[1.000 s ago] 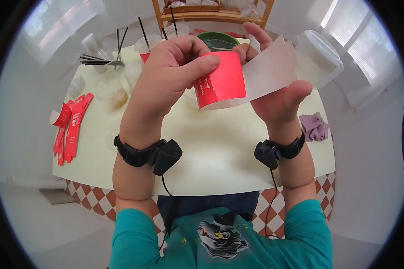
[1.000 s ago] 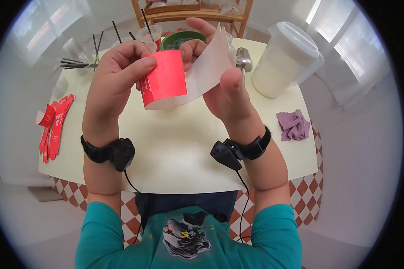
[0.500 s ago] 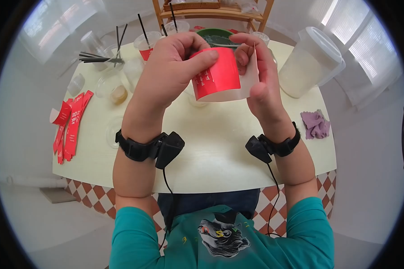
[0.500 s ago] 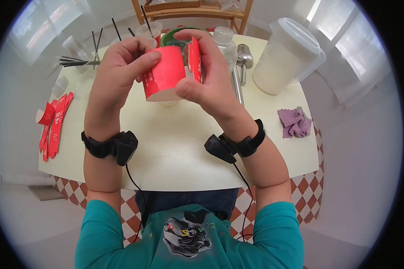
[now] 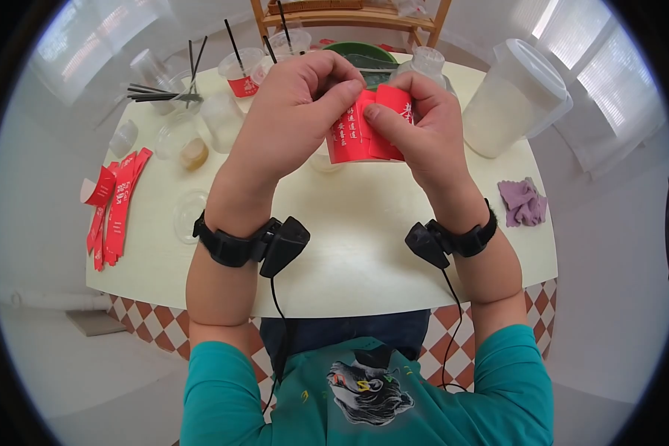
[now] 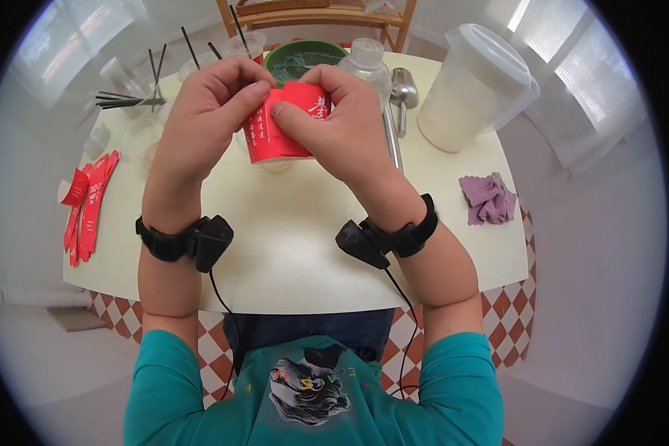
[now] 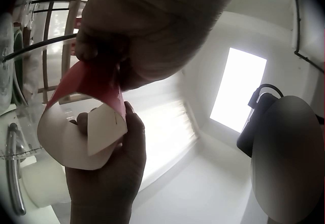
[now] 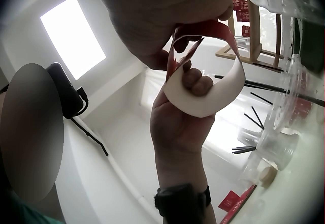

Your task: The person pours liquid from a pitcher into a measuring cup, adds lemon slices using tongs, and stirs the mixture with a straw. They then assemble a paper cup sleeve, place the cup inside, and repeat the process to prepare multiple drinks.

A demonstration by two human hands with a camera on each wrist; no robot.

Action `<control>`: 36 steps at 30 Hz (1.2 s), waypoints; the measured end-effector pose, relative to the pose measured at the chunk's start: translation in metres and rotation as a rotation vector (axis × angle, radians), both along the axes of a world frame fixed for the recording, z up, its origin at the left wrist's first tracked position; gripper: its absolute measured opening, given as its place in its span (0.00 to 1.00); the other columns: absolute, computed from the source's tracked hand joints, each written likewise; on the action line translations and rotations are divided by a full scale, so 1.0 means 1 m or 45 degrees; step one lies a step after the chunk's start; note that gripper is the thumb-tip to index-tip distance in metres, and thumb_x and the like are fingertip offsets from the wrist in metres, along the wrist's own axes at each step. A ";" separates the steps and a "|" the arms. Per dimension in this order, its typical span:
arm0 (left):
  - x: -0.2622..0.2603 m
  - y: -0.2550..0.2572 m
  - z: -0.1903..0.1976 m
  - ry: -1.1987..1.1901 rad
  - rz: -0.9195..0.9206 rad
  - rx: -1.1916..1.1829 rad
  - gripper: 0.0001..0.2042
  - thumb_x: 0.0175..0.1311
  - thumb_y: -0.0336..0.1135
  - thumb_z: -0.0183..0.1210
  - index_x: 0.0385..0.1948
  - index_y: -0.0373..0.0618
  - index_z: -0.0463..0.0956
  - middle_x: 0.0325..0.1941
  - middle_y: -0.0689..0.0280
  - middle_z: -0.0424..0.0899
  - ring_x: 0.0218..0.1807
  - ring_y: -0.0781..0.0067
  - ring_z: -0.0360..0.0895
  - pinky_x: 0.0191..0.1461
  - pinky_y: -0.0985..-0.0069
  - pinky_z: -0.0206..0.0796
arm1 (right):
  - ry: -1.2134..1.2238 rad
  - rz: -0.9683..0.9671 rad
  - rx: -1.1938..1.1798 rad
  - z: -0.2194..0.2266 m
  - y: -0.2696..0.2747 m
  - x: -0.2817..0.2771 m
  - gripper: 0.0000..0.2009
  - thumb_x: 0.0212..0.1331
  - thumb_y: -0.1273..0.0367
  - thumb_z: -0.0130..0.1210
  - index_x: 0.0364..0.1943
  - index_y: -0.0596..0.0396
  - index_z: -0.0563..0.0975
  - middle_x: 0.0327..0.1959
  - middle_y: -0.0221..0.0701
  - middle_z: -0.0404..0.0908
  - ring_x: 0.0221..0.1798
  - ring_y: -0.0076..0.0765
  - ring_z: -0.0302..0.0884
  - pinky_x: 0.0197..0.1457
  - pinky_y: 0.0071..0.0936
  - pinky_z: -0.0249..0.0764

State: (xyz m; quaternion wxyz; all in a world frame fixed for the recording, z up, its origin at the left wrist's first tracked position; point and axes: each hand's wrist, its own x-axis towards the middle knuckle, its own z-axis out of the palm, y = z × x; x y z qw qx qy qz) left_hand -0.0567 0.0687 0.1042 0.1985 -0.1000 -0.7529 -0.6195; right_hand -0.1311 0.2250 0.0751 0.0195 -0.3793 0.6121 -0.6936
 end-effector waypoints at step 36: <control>0.000 0.007 -0.004 0.180 0.009 -0.252 0.10 0.64 0.24 0.50 0.44 0.39 0.76 0.28 0.72 0.74 0.32 0.85 0.70 0.36 0.85 0.64 | 0.039 0.284 -0.019 -0.002 -0.001 -0.004 0.12 0.50 0.72 0.66 0.34 0.57 0.73 0.30 0.26 0.77 0.32 0.17 0.74 0.33 0.17 0.73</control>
